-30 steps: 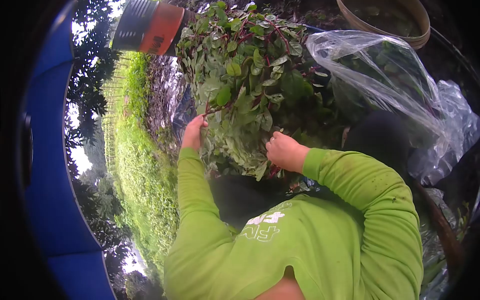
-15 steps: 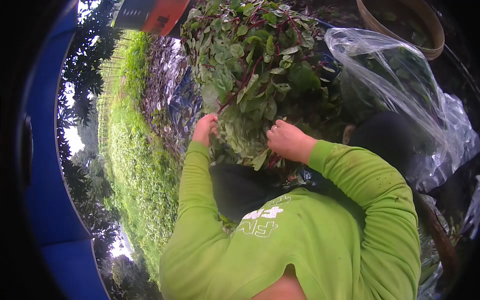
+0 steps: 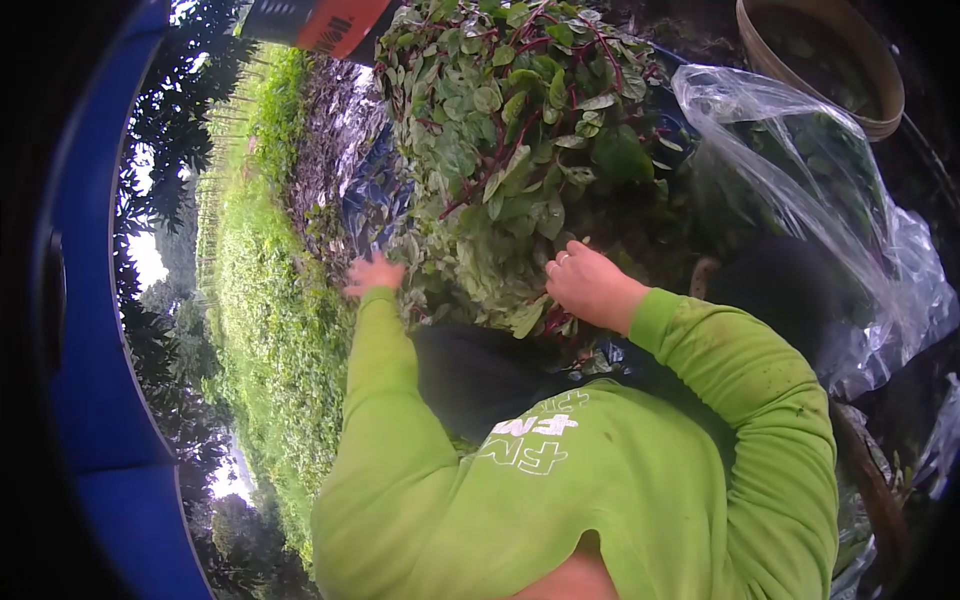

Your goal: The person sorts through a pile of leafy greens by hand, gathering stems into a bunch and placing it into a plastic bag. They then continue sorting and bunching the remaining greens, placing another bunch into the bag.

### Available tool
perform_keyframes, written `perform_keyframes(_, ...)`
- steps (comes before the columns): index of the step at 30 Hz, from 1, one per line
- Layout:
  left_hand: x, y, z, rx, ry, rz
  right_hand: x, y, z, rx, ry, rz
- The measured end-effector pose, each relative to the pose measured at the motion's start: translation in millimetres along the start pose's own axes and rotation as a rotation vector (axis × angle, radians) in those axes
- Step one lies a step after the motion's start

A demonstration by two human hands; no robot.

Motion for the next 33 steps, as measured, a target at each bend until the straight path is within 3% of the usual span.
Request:
perform_keyframes(2, 30.4, -22.7, -8.2, -0.034, 0.586, 0.228, 1.3, -3.4, -0.6, -0.019, -0.016, -0.015)
perform_keyframes(3, 58.5, -30.1, -12.4, 0.127, 0.759, 0.470, 1.1, -4.4, -0.7, -0.033, -0.021, -0.024)
perform_keyframes(5, 107.2, -19.3, -27.3, 0.417, 0.687, 0.652, -1.2, -8.0, 2.3, -0.024, -0.018, -0.034)
perform_keyframes(8, 124.6, -39.7, -13.5, 0.170, 0.870, 0.597, -2.3, -12.0, 4.1, -0.023, -0.014, -0.033)
perform_keyframes(9, 121.0, -46.1, -17.2, 0.244, 0.846, 0.588, -2.5, -11.8, 3.8, -0.025, -0.016, -0.032)
perform_keyframes(12, 91.9, -65.7, -32.3, 0.169, 1.145, 0.433, 1.6, -10.8, 1.0, -0.021, -0.040, -0.022)
perform_keyframes(15, 62.3, -51.3, -89.2, 0.249, 1.456, 0.454, 4.4, -12.8, 0.7, -0.022, -0.081, -0.003)
perform_keyframes(18, 42.1, -38.8, -103.8, 0.320, 1.346, 0.547, 2.2, -15.7, 3.9, 0.008, -0.098, 0.029)
perform_keyframes(21, 40.8, -17.9, -116.7, 0.245, 1.293, 0.617, -0.4, -16.5, 2.8, 0.121, -0.090, 0.063)
perform_keyframes(27, 41.9, 5.5, -120.6, 0.183, 1.300, 0.699, 3.3, -18.7, -6.4, -0.020, -0.074, 0.101)
perform_keyframes(33, 30.9, 26.4, -121.9, 0.132, 1.291, 0.756, 2.7, -20.6, -2.5, 0.081, -0.157, 0.132)
Point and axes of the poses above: each hand's wrist, its own y-axis away from the middle knuckle, its own z-axis out of the palm, x = y × z, the point moved 3 cm from there along -y, towards the middle knuckle, and after that the axes turned 12 degrees about z, right-handed, at the moved point
